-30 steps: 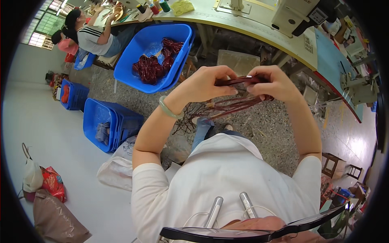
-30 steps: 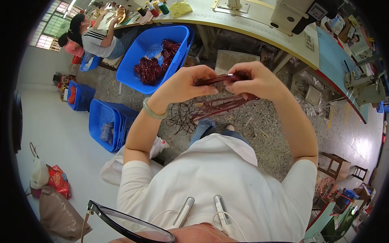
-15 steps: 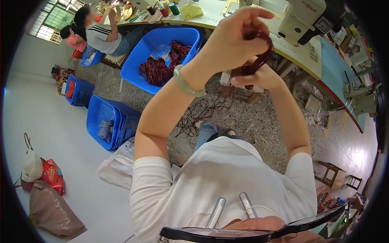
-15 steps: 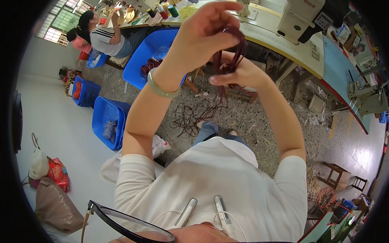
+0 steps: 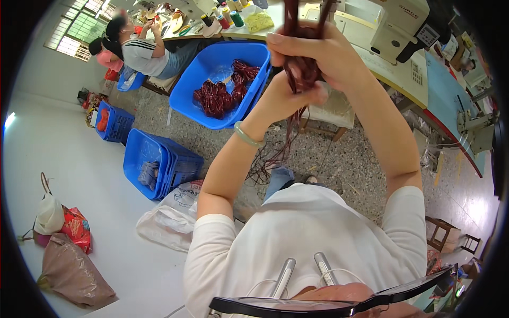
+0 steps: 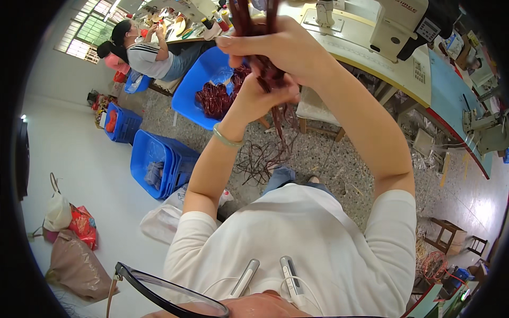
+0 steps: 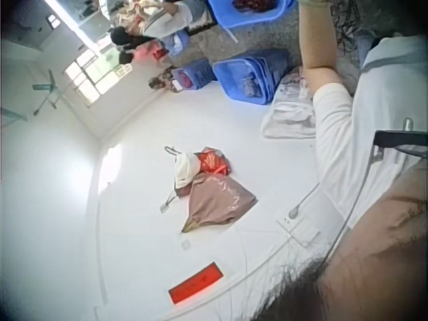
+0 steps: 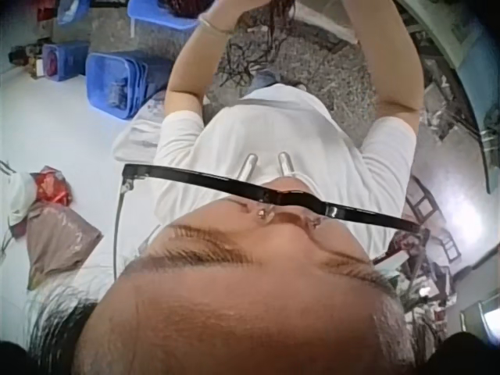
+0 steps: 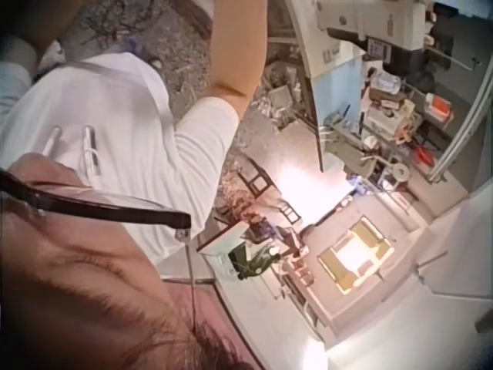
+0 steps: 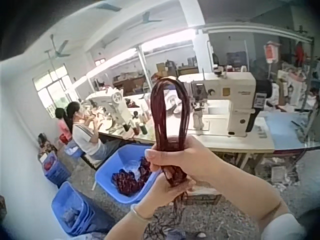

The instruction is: The person retrieves cords from a shelf and carries them to a tub. The person then separates, wraps, and bundles the cords by hand before transferring the bundles into a plastic crate.

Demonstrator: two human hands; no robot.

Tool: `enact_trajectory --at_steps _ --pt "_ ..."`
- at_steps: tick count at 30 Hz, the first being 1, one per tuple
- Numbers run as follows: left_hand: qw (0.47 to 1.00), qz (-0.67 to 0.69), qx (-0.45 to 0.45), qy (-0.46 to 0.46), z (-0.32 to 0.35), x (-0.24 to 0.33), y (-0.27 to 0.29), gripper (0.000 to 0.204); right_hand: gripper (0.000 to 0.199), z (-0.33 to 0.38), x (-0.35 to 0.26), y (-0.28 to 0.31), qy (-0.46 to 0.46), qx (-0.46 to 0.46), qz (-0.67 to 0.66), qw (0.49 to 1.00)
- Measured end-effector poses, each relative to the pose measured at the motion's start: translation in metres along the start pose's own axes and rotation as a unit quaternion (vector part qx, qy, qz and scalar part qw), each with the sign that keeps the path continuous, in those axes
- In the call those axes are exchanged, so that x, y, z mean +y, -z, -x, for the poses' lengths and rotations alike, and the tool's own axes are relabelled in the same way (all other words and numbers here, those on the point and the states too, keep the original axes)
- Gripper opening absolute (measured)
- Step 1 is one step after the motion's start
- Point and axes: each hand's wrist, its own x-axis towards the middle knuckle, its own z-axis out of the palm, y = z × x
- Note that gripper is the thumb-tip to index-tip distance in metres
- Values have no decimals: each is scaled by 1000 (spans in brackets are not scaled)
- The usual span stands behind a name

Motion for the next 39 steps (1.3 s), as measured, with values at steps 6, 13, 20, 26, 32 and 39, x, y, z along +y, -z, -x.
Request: enact_trajectory --at_steps 6,13,20,26,32,39 --pt "936 314 117 112 -12 57 4 22 48 -35 48 52 190 -27 -38 981" --pt "897 428 114 -6 -36 70 67 24 73 44 204 -9 -70 -341 -290 891" --pt "870 386 301 64 2 51 83 27 58 85 211 21 -96 -70 -83 989" --pt "935 193 267 129 32 18 13 43 54 50 103 4 93 -5 133 987" --pt "974 28 125 188 67 -3 20 49 47 45 114 3 -44 -16 5 999" --pt "943 231 98 217 110 -42 6 25 26 36 100 21 -122 -17 9 992"
